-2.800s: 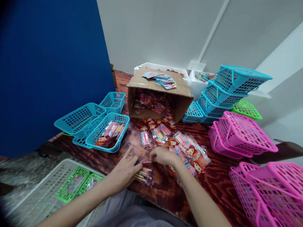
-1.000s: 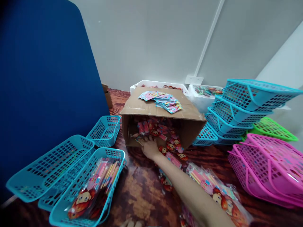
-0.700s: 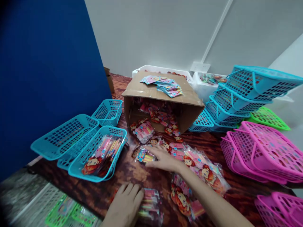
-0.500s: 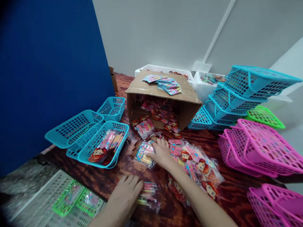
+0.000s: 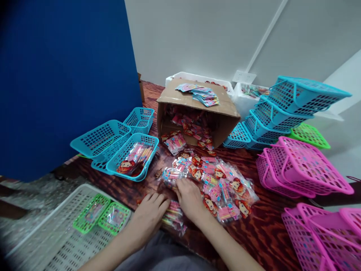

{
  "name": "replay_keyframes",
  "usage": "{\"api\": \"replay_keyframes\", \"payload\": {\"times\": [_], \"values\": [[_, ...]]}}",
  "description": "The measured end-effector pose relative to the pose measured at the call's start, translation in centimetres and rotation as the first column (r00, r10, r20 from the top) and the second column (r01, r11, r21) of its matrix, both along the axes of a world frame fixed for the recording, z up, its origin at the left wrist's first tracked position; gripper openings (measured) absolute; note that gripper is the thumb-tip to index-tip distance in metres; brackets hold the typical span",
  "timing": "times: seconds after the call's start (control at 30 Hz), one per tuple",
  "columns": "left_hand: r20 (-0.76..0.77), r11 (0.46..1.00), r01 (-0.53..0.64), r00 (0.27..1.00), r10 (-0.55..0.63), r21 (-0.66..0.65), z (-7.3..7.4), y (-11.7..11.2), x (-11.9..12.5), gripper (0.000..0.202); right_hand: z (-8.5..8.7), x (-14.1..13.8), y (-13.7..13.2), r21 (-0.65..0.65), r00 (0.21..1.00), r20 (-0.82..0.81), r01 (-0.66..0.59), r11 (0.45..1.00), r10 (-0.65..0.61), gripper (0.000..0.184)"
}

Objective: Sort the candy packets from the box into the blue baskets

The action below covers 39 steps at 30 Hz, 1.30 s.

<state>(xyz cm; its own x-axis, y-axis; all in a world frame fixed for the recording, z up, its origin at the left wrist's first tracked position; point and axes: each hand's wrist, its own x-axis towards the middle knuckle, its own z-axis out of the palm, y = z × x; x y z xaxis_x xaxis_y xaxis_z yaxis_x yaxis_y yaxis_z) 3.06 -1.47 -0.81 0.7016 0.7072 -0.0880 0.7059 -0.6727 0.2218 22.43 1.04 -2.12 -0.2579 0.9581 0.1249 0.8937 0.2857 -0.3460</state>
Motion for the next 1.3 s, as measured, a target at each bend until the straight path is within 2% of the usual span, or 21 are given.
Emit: {"api": "replay_keyframes", "payload": {"times": [0.07, 0.17, 0.23, 0.3, 0.37, 0.47, 0.57, 0.63, 0.7, 0.77, 0.83, 0.87, 0.9, 0.97, 1.03, 1.1, 1.17, 1.23, 1.27, 1.3], "values": [[0.012, 1.0, -0.019, 1.0, 0.019, -0.001, -0.2, -0.2, -0.2, 0.037, -0.3, 0.1, -0.4, -0.105, 0.997, -0.08, 0.006, 0.994, -0.014, 0.015], [0.051, 0.997, -0.076, 0.996, 0.076, -0.002, -0.6, -0.5, -0.4, 0.042, -0.4, 0.1, -0.5, -0.214, 0.984, -0.173, 0.013, 0.977, -0.051, 0.041], [0.062, 0.993, -0.116, 0.991, 0.117, -0.025, -0.8, -0.5, -0.5, 0.046, -0.2, 0.0, -0.6, -0.252, 0.974, -0.216, 0.009, 0.968, -0.065, 0.045], [0.064, 0.99, -0.138, 0.988, 0.14, -0.042, -0.9, -0.6, -0.6, 0.047, 0.1, -0.1, -0.8, -0.257, 0.967, -0.25, -0.015, 0.966, -0.052, 0.044], [0.069, 0.991, -0.134, 0.988, 0.136, -0.024, -0.7, -0.6, -0.7, 0.045, 0.4, -0.1, -1.1, -0.259, 0.965, -0.261, -0.049, 0.965, -0.021, 0.034], [0.061, 0.994, -0.109, 0.992, 0.108, 0.024, -0.3, -0.8, -0.6, 0.036, 0.6, -0.3, -1.6, -0.261, 0.979, -0.204, -0.044, 0.964, -0.011, 0.02], [0.055, 0.988, -0.112, 0.993, 0.107, 0.103, -0.4, -0.9, -0.5, 0.033, 0.6, -0.7, -2.1, -0.227, 0.99, -0.144, -0.035, 0.973, 0.002, 0.021], [0.076, 0.973, -0.06, 0.996, 0.044, 0.221, -0.8, -0.6, -0.5, 0.031, 0.8, -0.8, -2.3, -0.203, 0.986, -0.155, -0.094, 0.975, 0.063, 0.025], [0.068, 0.941, 0.057, 0.994, -0.085, 0.332, -1.1, -0.2, -0.7, 0.028, 1.2, -0.5, -2.0, -0.198, 0.97, -0.195, -0.185, 0.962, 0.147, 0.027], [0.025, 0.924, 0.173, 0.981, -0.193, 0.341, -1.1, 0.4, -0.9, 0.027, 1.9, 0.2, -0.9, -0.277, 0.936, -0.255, -0.31, 0.909, 0.241, 0.022], [-0.009, 0.941, 0.204, 0.978, -0.209, 0.271, -0.9, 0.9, -1.0, 0.025, 2.5, 0.8, 1.0, -0.379, 0.925, -0.29, -0.345, 0.859, 0.244, 0.022], [-0.018, 0.951, 0.198, 0.98, -0.199, 0.238, -0.7, 1.0, -1.1, 0.027, 2.7, 1.0, 2.1, -0.39, 0.941, -0.27, -0.299, 0.871, 0.202, 0.026], [-0.022, 0.958, 0.187, 0.982, -0.187, 0.219, -0.6, 1.1, -1.1, 0.031, 2.7, 0.9, 3.1, -0.359, 0.965, -0.221, -0.216, 0.908, 0.142, 0.029], [-0.031, 0.962, 0.179, 0.984, -0.176, 0.209, -0.5, 1.1, -1.0, 0.047, 2.2, 0.1, 4.9, -0.192, 0.998, -0.068, -0.027, 0.981, 0.014, 0.022], [-0.031, 0.96, 0.178, 0.984, -0.175, 0.214, -0.7, 1.0, -1.0, 0.061, 1.1, -1.0, 5.8, -0.063, 0.997, 0.069, 0.028, 0.998, -0.024, 0.032], [-0.022, 0.957, 0.17, 0.985, -0.169, 0.236, -1.0, 0.8, -1.0, 0.062, -0.2, -1.9, 5.8, -0.043, 0.994, 0.108, 0.023, 0.999, -0.018, 0.04], [-0.026, 0.959, 0.157, 0.988, -0.155, 0.235, -1.1, 0.7, -1.0, 0.053, -1.3, -1.9, 5.3, -0.059, 0.999, 0.0, 0.041, 0.997, -0.041, 0.03], [-0.056, 0.971, 0.143, 0.989, -0.135, 0.193, -0.8, 0.6, -0.8, 0.043, -2.0, -1.3, 4.8, -0.089, 0.971, -0.18, 0.144, 0.986, -0.159, 0.009], [-0.074, 0.977, 0.136, 0.989, -0.125, 0.164, -0.6, 0.6, -0.6, 0.039, -2.1, -1.0, 4.7, -0.099, 0.937, -0.255, 0.221, 0.97, -0.239, 0.007], [-0.086, 0.981, 0.127, 0.99, -0.116, 0.143, -0.3, 0.6, -0.4, 0.036, -2.2, -0.7, 4.7, -0.099, 0.895, -0.305, 0.309, 0.946, -0.324, 0.013]]}}
